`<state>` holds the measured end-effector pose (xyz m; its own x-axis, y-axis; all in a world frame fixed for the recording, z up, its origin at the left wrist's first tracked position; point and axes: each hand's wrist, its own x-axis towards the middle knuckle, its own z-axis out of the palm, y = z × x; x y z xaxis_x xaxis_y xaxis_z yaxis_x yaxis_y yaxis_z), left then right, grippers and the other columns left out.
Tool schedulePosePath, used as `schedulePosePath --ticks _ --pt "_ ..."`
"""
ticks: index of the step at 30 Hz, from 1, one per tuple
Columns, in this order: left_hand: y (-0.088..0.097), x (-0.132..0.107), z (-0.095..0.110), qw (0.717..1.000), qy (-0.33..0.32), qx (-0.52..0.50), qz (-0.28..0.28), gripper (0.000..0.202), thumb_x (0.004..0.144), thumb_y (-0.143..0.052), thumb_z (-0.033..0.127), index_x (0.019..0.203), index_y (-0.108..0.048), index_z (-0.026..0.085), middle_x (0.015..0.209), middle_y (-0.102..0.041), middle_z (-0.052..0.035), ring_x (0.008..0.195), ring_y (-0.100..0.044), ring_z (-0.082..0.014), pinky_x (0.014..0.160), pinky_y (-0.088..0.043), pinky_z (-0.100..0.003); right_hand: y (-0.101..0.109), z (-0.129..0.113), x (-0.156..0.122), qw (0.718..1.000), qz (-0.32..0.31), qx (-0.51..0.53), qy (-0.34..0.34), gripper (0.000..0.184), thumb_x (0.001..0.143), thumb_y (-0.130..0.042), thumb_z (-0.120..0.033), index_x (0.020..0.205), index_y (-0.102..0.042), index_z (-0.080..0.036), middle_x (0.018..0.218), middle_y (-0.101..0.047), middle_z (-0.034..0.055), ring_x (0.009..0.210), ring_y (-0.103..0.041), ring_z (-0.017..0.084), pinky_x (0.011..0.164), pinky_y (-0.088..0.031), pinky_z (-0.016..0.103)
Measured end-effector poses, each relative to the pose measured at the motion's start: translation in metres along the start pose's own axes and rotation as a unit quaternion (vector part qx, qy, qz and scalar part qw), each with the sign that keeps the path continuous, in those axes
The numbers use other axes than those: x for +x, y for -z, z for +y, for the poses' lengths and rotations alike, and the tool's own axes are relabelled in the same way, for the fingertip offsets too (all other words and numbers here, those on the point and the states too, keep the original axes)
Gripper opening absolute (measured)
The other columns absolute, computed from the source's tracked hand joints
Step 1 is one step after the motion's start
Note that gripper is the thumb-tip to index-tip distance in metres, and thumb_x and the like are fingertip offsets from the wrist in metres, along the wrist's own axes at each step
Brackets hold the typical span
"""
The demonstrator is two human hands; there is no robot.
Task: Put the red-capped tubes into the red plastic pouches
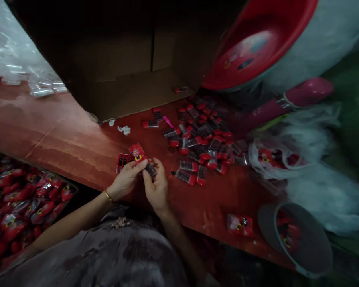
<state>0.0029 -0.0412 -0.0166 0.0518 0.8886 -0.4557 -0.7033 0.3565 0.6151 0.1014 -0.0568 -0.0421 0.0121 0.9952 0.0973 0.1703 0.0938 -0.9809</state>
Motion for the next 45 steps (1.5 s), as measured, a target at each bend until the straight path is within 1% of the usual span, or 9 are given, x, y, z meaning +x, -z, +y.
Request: schedulePosePath --ticks 6,17,22,25,27,32,36,40,45 --pt "0.011 -0.005 0.008 1.0 -0.012 0.015 -0.008 0.035 0.059 -0.079 0.043 0.073 -0.067 0.013 0.057 -0.059 0.0008 0.051 -0.051 -0.0082 0.049 -0.039 -0.02 0.001 -0.004 0.001 0.991 -0.065 0.092 -0.065 0.048 0.081 -0.061 -0.035 0.124 -0.043 -0.024 0.089 -0.065 0.001 0.053 -0.059 0.009 0.05 -0.05 0.022" --pt "0.022 -0.028 0.02 0.997 0.05 0.05 0.026 0.039 0.054 -0.084 0.036 0.084 -0.069 0.015 0.077 -0.07 -0.0035 0.067 -0.064 -0.0133 0.065 -0.05 -0.024 -0.009 -0.003 0.008 0.995 -0.063 -0.063 0.054 0.022 0.079 -0.064 -0.039 0.088 -0.058 -0.021 0.062 -0.058 -0.0041 0.052 -0.055 0.011 0.053 -0.046 0.023" --pt "0.099 -0.056 0.072 0.974 -0.082 0.094 0.189 0.022 0.069 -0.071 0.049 0.078 -0.07 0.029 0.09 -0.075 0.0049 0.107 -0.061 -0.0244 0.091 -0.05 -0.041 0.039 0.0 0.012 0.938 0.013 -0.333 0.097 0.036 0.086 -0.052 -0.047 0.101 -0.063 -0.017 0.074 -0.063 0.0049 0.067 -0.06 0.017 0.065 -0.046 0.028" --pt "0.155 -0.078 0.104 0.882 -0.272 0.129 0.363 0.019 0.081 -0.055 0.052 0.078 -0.067 0.038 0.112 -0.064 0.0214 0.129 -0.043 -0.0171 0.103 -0.042 -0.04 0.075 0.013 0.01 0.863 0.082 -0.499 0.002 0.043 0.089 -0.044 -0.046 0.109 -0.062 -0.013 0.085 -0.062 0.012 0.073 -0.058 0.023 0.061 -0.042 0.032" --pt "0.168 -0.085 0.112 0.853 -0.271 0.18 0.408 0.034 0.082 -0.044 0.062 0.09 -0.066 0.037 0.125 -0.056 0.0189 0.129 -0.043 -0.0179 0.104 -0.042 -0.041 0.084 0.022 0.009 0.827 0.069 -0.557 0.0 0.043 0.09 -0.043 -0.044 0.109 -0.063 -0.012 0.091 -0.059 0.0148 0.078 -0.056 0.025 0.063 -0.042 0.034" --pt "0.101 -0.053 0.07 0.844 -0.276 0.383 0.256 0.044 0.076 -0.062 0.051 0.111 -0.063 0.024 0.12 -0.065 -0.0042 0.112 -0.059 -0.0267 0.102 -0.041 -0.047 0.065 0.03 0.016 0.824 0.01 -0.559 0.086 0.036 0.089 -0.045 -0.038 0.108 -0.065 -0.015 0.101 -0.055 0.0145 0.089 -0.05 0.027 0.075 -0.041 0.038" --pt "0.049 -0.012 0.026 0.682 -0.301 0.665 0.052 0.04 0.076 -0.067 0.034 0.113 -0.064 0.021 0.138 -0.049 -0.0129 0.134 -0.035 -0.0329 0.112 -0.016 -0.052 0.053 0.033 0.019 0.846 0.001 -0.521 0.113 0.037 0.089 -0.046 -0.038 0.114 -0.062 -0.016 0.113 -0.052 0.0148 0.097 -0.049 0.028 0.079 -0.042 0.041" --pt "0.05 0.013 0.012 0.595 -0.298 0.746 0.03 0.027 0.082 -0.059 0.033 0.107 -0.069 0.028 0.134 -0.054 -0.0103 0.135 -0.032 -0.0347 0.11 -0.013 -0.057 0.056 0.039 0.016 0.862 0.017 -0.485 0.144 0.037 0.089 -0.045 -0.039 0.114 -0.06 -0.016 0.116 -0.052 0.0151 0.102 -0.049 0.028 0.083 -0.042 0.043" --pt "0.049 0.019 0.011 0.593 -0.311 0.741 0.048 0.025 0.084 -0.055 0.031 0.104 -0.071 0.028 0.133 -0.055 -0.0091 0.136 -0.03 -0.0352 0.109 -0.013 -0.058 0.053 0.032 0.014 0.867 0.075 -0.474 0.135 0.031 0.088 -0.049 -0.038 0.108 -0.065 -0.019 0.114 -0.056 0.0139 0.103 -0.051 0.029 0.088 -0.038 0.046"
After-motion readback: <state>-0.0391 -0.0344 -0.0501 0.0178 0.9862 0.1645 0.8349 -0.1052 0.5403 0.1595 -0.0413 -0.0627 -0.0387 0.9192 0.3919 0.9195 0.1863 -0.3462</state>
